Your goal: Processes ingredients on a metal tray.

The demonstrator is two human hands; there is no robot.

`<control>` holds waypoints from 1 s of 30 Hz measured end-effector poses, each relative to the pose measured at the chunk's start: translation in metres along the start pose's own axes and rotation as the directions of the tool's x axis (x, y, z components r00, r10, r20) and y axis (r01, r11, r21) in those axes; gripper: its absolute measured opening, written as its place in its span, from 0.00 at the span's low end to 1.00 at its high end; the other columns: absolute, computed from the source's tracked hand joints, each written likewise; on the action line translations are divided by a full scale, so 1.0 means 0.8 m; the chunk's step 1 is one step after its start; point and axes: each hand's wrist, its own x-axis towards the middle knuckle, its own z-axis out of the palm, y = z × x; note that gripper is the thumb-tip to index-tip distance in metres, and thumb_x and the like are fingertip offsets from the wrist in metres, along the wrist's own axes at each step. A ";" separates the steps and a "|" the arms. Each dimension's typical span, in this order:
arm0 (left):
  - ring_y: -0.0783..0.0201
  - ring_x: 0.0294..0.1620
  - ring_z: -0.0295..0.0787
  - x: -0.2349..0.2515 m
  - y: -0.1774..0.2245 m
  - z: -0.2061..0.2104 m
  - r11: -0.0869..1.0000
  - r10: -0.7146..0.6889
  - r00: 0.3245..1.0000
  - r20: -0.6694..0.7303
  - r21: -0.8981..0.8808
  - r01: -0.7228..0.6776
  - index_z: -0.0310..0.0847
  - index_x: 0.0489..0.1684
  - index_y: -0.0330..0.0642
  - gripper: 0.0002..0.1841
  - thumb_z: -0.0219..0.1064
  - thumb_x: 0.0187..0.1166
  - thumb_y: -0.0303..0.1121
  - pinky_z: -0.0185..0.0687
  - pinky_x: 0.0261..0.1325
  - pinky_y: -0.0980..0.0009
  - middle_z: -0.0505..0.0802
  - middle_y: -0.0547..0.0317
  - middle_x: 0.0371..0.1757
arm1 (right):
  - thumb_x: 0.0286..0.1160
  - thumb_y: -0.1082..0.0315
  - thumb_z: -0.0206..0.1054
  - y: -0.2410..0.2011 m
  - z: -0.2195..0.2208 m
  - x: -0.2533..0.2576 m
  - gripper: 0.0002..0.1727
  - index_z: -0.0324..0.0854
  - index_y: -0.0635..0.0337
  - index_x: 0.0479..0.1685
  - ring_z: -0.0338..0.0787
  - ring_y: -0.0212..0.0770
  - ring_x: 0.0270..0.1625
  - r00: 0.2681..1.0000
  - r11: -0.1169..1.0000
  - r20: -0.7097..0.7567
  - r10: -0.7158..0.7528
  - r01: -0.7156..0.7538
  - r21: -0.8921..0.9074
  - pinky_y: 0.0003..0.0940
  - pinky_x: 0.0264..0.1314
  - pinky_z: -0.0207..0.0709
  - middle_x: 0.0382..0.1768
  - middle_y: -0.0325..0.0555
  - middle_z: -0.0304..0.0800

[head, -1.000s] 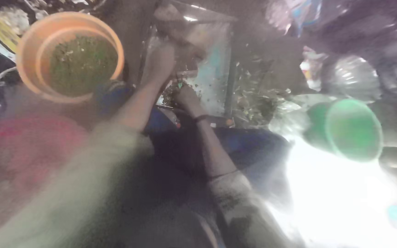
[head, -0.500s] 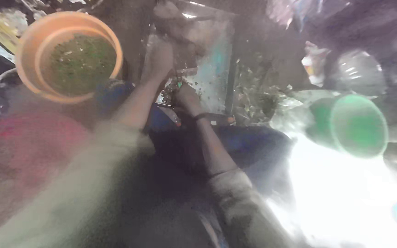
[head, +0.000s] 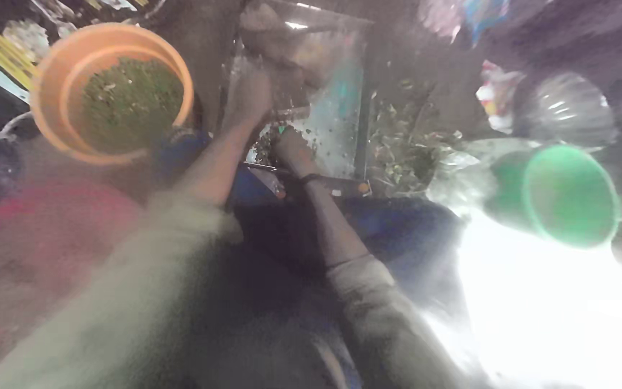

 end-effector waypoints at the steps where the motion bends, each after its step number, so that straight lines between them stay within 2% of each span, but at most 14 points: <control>1: 0.34 0.69 0.86 -0.001 0.001 -0.004 1.000 -0.010 1.000 0.005 -0.024 0.010 0.93 0.50 0.40 0.12 0.68 0.77 0.35 0.75 0.72 0.29 0.91 0.35 0.62 | 0.87 0.54 0.58 0.000 0.007 0.005 0.24 0.80 0.65 0.67 0.90 0.63 0.63 0.999 1.000 -0.031 -0.009 0.008 -0.021 0.67 0.58 0.84 0.62 0.64 0.89; 3: 0.36 0.71 0.85 -0.005 0.005 -0.013 0.996 -0.054 0.998 0.020 -0.075 0.056 0.92 0.52 0.37 0.13 0.69 0.78 0.35 0.77 0.74 0.33 0.90 0.35 0.64 | 0.88 0.55 0.58 -0.002 0.008 0.013 0.22 0.82 0.65 0.63 0.92 0.62 0.61 0.996 0.998 -0.072 -0.052 0.049 -0.042 0.65 0.56 0.85 0.60 0.62 0.90; 5: 0.36 0.72 0.85 -0.010 0.008 -0.018 0.989 -0.089 0.996 0.027 -0.114 0.091 0.91 0.53 0.35 0.14 0.69 0.77 0.33 0.78 0.74 0.35 0.89 0.34 0.66 | 0.84 0.59 0.61 -0.010 0.000 0.014 0.20 0.82 0.67 0.62 0.91 0.62 0.63 0.996 0.998 -0.060 -0.059 0.058 -0.024 0.65 0.59 0.84 0.61 0.63 0.89; 9: 0.36 0.74 0.83 -0.003 0.002 -0.006 0.991 -0.106 0.994 -0.034 -0.082 0.103 0.89 0.54 0.32 0.15 0.70 0.75 0.32 0.78 0.74 0.35 0.88 0.33 0.69 | 0.92 0.54 0.54 -0.011 -0.012 -0.001 0.27 0.78 0.72 0.69 0.86 0.64 0.71 0.997 0.996 0.029 -0.078 0.077 0.046 0.64 0.71 0.79 0.66 0.69 0.85; 11: 0.35 0.79 0.78 -0.003 0.005 -0.003 0.994 -0.085 0.996 -0.034 -0.071 0.083 0.87 0.56 0.30 0.16 0.69 0.76 0.32 0.73 0.79 0.35 0.84 0.32 0.73 | 0.90 0.55 0.57 -0.002 -0.006 -0.009 0.26 0.80 0.72 0.66 0.86 0.65 0.70 0.997 0.996 0.049 -0.062 0.059 0.064 0.65 0.70 0.79 0.65 0.69 0.86; 14: 0.35 0.72 0.83 0.000 0.006 -0.008 0.998 -0.048 0.999 -0.012 -0.050 0.047 0.89 0.51 0.32 0.13 0.69 0.75 0.31 0.76 0.74 0.33 0.88 0.33 0.66 | 0.89 0.54 0.57 0.004 0.008 0.004 0.24 0.83 0.66 0.66 0.88 0.62 0.69 0.998 0.998 -0.018 -0.067 0.067 0.003 0.64 0.68 0.81 0.66 0.64 0.87; 15: 0.34 0.72 0.83 0.000 0.004 -0.009 0.998 -0.039 0.999 0.001 -0.056 0.039 0.89 0.52 0.34 0.13 0.68 0.77 0.32 0.74 0.76 0.32 0.88 0.32 0.66 | 0.91 0.53 0.55 0.003 0.013 0.011 0.25 0.80 0.65 0.69 0.88 0.62 0.68 0.996 0.997 -0.047 -0.079 0.078 -0.025 0.64 0.66 0.82 0.66 0.64 0.87; 17: 0.33 0.71 0.84 0.003 -0.003 -0.005 0.998 -0.027 0.999 -0.018 -0.053 0.026 0.90 0.55 0.36 0.14 0.66 0.80 0.35 0.75 0.74 0.30 0.90 0.33 0.65 | 0.88 0.54 0.56 -0.004 0.008 0.021 0.24 0.82 0.65 0.65 0.91 0.62 0.64 0.992 0.997 -0.099 -0.076 0.077 0.008 0.64 0.61 0.84 0.62 0.63 0.89; 19: 0.35 0.70 0.85 0.006 -0.006 0.005 0.999 -0.039 0.998 -0.053 -0.023 0.038 0.92 0.49 0.39 0.14 0.67 0.76 0.37 0.74 0.73 0.29 0.92 0.37 0.62 | 0.89 0.53 0.56 -0.012 -0.010 0.019 0.26 0.79 0.68 0.68 0.90 0.62 0.65 0.997 0.995 -0.052 -0.054 0.059 0.084 0.64 0.64 0.82 0.62 0.65 0.89; 21: 0.34 0.70 0.85 0.005 0.001 0.001 0.999 -0.052 0.998 -0.038 -0.002 0.052 0.92 0.47 0.37 0.15 0.67 0.77 0.38 0.75 0.72 0.29 0.92 0.35 0.62 | 0.88 0.52 0.57 -0.010 -0.024 0.012 0.26 0.79 0.69 0.66 0.89 0.62 0.65 0.999 0.993 -0.005 -0.052 0.052 0.107 0.64 0.64 0.81 0.60 0.65 0.89; 23: 0.32 0.69 0.85 0.001 0.007 -0.001 0.998 -0.058 0.998 -0.012 0.012 0.058 0.90 0.48 0.33 0.16 0.66 0.79 0.39 0.76 0.69 0.29 0.91 0.32 0.62 | 0.87 0.51 0.59 -0.001 -0.022 0.004 0.25 0.81 0.68 0.62 0.89 0.61 0.63 0.999 0.994 0.029 -0.027 0.024 0.110 0.65 0.63 0.81 0.59 0.65 0.89; 26: 0.34 0.68 0.86 0.001 0.005 -0.003 0.996 -0.068 0.998 0.013 -0.061 0.069 0.90 0.49 0.34 0.14 0.71 0.74 0.34 0.80 0.67 0.31 0.90 0.33 0.62 | 0.87 0.54 0.60 -0.001 -0.010 -0.005 0.23 0.79 0.66 0.66 0.91 0.62 0.61 0.998 0.997 0.051 0.020 -0.024 0.071 0.66 0.58 0.84 0.59 0.64 0.89; 28: 0.34 0.67 0.87 0.001 0.001 -0.005 0.995 -0.062 0.998 0.004 -0.073 0.062 0.91 0.50 0.35 0.14 0.71 0.74 0.35 0.81 0.67 0.32 0.91 0.35 0.62 | 0.86 0.52 0.60 -0.004 0.001 0.001 0.24 0.79 0.64 0.66 0.92 0.61 0.59 0.999 0.999 0.012 0.031 -0.031 0.043 0.65 0.55 0.85 0.58 0.62 0.90; 30: 0.34 0.71 0.84 -0.003 0.003 -0.009 0.996 -0.060 0.998 0.001 -0.071 0.060 0.90 0.52 0.34 0.15 0.69 0.77 0.35 0.79 0.71 0.32 0.88 0.34 0.67 | 0.82 0.53 0.62 -0.004 0.007 0.015 0.24 0.80 0.63 0.65 0.92 0.61 0.59 0.999 1.000 -0.047 -0.014 0.014 -0.011 0.65 0.55 0.85 0.58 0.61 0.90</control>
